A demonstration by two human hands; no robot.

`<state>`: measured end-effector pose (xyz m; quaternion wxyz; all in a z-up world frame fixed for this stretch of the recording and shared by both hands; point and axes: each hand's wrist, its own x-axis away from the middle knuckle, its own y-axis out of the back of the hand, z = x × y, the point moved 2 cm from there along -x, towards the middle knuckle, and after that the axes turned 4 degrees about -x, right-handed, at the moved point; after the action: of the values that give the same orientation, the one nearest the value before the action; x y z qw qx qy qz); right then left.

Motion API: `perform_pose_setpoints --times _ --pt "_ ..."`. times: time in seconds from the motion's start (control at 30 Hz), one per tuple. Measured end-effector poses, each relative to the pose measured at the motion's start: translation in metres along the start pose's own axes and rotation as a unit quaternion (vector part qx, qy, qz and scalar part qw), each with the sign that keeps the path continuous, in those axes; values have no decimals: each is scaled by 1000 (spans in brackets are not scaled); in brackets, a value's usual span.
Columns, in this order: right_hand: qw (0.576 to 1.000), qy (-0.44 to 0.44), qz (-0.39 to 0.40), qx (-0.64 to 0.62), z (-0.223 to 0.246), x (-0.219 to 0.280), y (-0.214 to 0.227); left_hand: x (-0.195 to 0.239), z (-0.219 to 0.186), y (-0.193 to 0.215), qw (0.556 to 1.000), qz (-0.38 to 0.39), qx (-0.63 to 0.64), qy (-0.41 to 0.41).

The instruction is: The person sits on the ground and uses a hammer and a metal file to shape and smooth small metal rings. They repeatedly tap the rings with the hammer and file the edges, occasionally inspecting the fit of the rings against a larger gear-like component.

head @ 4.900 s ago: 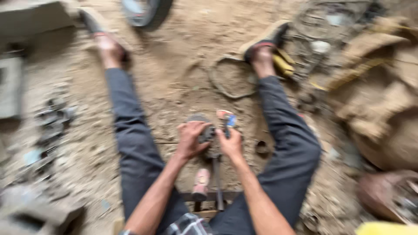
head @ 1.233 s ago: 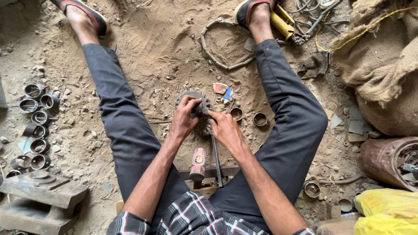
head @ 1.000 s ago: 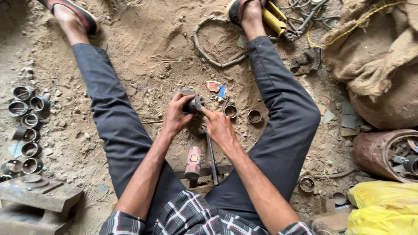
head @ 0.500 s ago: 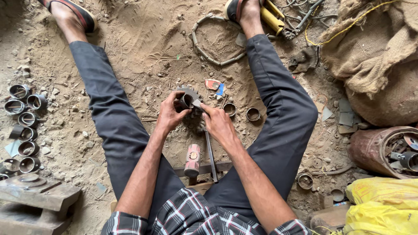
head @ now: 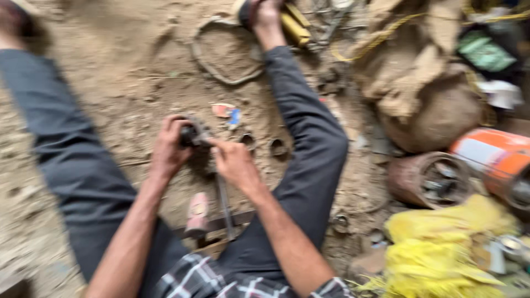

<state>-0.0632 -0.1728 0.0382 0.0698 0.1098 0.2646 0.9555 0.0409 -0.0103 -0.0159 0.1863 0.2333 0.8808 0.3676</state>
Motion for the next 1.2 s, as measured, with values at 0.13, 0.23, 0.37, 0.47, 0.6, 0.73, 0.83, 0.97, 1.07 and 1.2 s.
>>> perform_pose_setpoints --times 0.13,0.23,0.37,0.47,0.6,0.73,0.83,0.97,1.07,1.2 --pt "995 -52 71 53 -8 1 -3 3 2 -7 994 65 63 61" --pt "995 91 -17 35 -7 2 -2 4 0 -3 997 69 42 9" --pt "997 -22 58 48 -16 -2 -7 7 0 4 994 110 20 15" --pt "997 -27 60 48 -16 -1 -6 8 -2 4 992 118 36 36" --pt "999 4 31 24 -9 1 -4 7 -4 2 998 64 17 20" --pt "1000 9 25 1 -4 1 -1 6 -5 0 1000 17 -9 -8" --pt "998 -42 46 -1 -4 1 -1 6 -1 -3 999 39 -4 37" --pt "999 -25 38 -15 -7 -2 -3 7 3 -3 999 24 15 24" --pt "999 -12 35 0 -14 -2 -7 3 5 -5 999 16 36 16" --pt "999 26 12 35 -22 -5 -18 2 15 -4 994 45 63 71"
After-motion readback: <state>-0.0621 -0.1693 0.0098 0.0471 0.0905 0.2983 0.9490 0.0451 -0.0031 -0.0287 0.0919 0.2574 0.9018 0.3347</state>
